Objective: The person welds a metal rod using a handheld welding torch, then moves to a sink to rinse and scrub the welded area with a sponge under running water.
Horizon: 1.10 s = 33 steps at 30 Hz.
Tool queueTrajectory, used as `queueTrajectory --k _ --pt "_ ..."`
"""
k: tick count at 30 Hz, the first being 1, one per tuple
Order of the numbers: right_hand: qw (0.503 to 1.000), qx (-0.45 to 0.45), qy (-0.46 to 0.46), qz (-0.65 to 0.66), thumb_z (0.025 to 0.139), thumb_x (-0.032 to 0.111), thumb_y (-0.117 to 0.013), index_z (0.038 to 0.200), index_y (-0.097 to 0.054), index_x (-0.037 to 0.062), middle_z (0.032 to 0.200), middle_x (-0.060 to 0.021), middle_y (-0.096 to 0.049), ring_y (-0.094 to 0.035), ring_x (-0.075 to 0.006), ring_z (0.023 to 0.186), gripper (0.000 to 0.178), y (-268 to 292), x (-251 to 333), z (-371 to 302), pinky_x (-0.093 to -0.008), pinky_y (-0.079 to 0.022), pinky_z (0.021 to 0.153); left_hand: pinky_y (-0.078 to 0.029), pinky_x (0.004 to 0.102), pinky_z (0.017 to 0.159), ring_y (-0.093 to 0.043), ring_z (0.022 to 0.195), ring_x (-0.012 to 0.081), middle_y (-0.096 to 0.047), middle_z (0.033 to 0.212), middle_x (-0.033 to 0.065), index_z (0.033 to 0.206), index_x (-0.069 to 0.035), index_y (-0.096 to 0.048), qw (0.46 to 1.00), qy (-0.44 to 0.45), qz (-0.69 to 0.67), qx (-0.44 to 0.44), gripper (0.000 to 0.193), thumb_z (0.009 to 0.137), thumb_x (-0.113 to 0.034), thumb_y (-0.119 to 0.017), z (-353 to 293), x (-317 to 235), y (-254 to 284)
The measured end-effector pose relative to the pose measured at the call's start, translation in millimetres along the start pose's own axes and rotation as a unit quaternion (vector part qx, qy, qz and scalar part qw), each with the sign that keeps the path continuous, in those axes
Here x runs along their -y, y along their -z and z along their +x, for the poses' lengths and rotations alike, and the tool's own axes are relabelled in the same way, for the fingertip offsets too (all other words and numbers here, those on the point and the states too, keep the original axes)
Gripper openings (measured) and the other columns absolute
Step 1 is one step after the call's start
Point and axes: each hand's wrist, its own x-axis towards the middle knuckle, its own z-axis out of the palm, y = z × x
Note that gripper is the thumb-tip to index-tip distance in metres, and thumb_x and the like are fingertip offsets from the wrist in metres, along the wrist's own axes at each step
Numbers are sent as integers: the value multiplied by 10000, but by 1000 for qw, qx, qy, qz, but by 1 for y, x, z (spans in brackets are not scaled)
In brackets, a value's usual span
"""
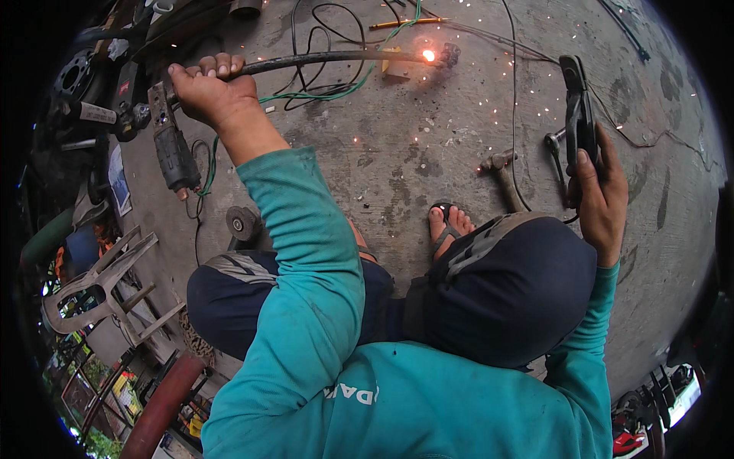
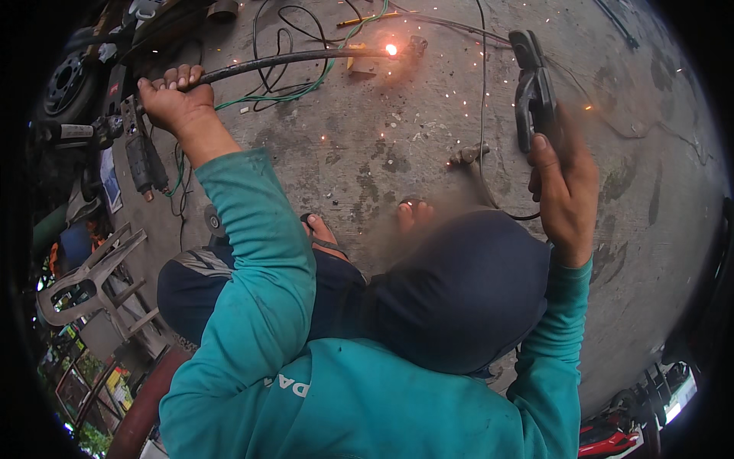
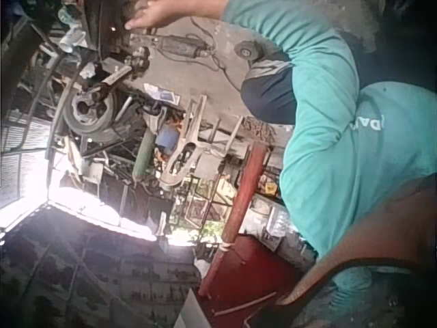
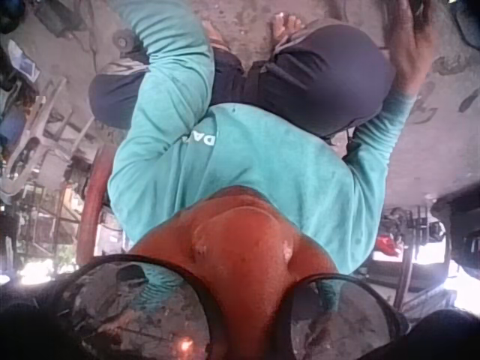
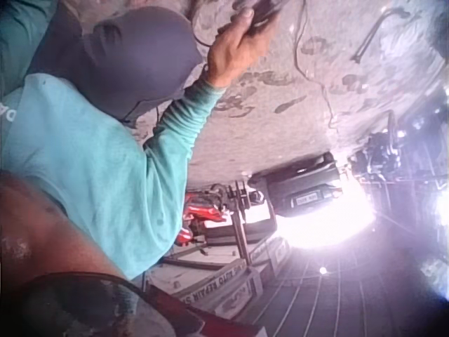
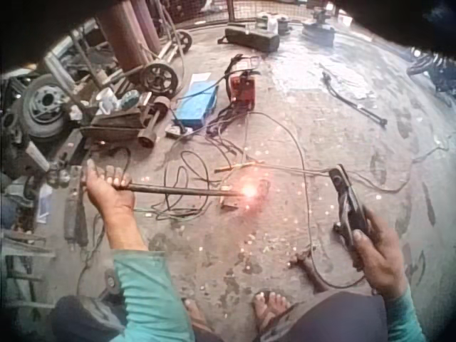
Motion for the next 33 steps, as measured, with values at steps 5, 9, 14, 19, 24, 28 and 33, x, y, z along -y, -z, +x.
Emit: queueTrajectory --k 5,9,14,19,24,28,33 --pt "999 -19 -13 24 1046 210 -596 1525 -428 16 824 -41 -599 -522 -69 592 543 5 1 -5 -225 -406 505 -356 358 542 -381 499 169 -351 530 -10 711 -178 -393 999 -39 17 -28 431 1059 -430 -361 -9 3 -11" --pt "1000 -18 -11 6 1043 192 -598 1516 -438 17 826 -47 -604 -517 -65 588 530 10 3 -9 -221 -400 495 -372 361 565 -412 535 193 -361 532 -5 655 -164 -424 988 -117 -58 80 470 1037 -438 -404 -22 5 -30" --pt "999 -24 -21 11 1035 200 -618 1519 -442 24 818 -42 -600 -512 -71 579 543 9 3 -15 -224 -391 491 -294 302 489 -359 482 146 -352 517 -17 590 -169 -408 943 4 -105 316 540 1047 -456 -421 -2 -2 -6" --pt "999 -25 -34 -16 1025 219 -638 1505 -471 29 820 -25 -584 -492 -68 604 543 3 6 -18 -231 -382 514 -265 303 452 -356 452 127 -331 487 -25 565 -189 -350 998 -19 -5 58 528 1033 -425 -414 -8 -4 -8" --pt "999 -22 -39 -22 1018 213 -643 1501 -478 26 826 -17 -577 -480 -68 617 543 2 3 -20 -233 -372 523 -395 378 515 -428 545 195 -399 614 2 770 -158 -384 992 -118 45 -29 318 1032 -330 -436 -15 -4 -30" --pt "999 -7 -29 -24 1015 200 -639 1500 -478 21 822 -8 -571 -476 -67 616 541 -3 7 -21 -235 -367 524 -331 341 487 -366 500 156 -370 590 -20 729 -171 -379 990 -109 -8 92 322 1022 -302 -410 -6 -4 -28" --pt "999 -9 -24 -38 1013 194 -638 1500 -476 18 814 2 -569 -474 -66 615 543 -7 5 -20 -235 -368 525 -223 308 447 -248 425 125 -304 510 -41 629 -192 -339 995 -77 -22 62 346 960 -264 -411 -7 -6 -21"
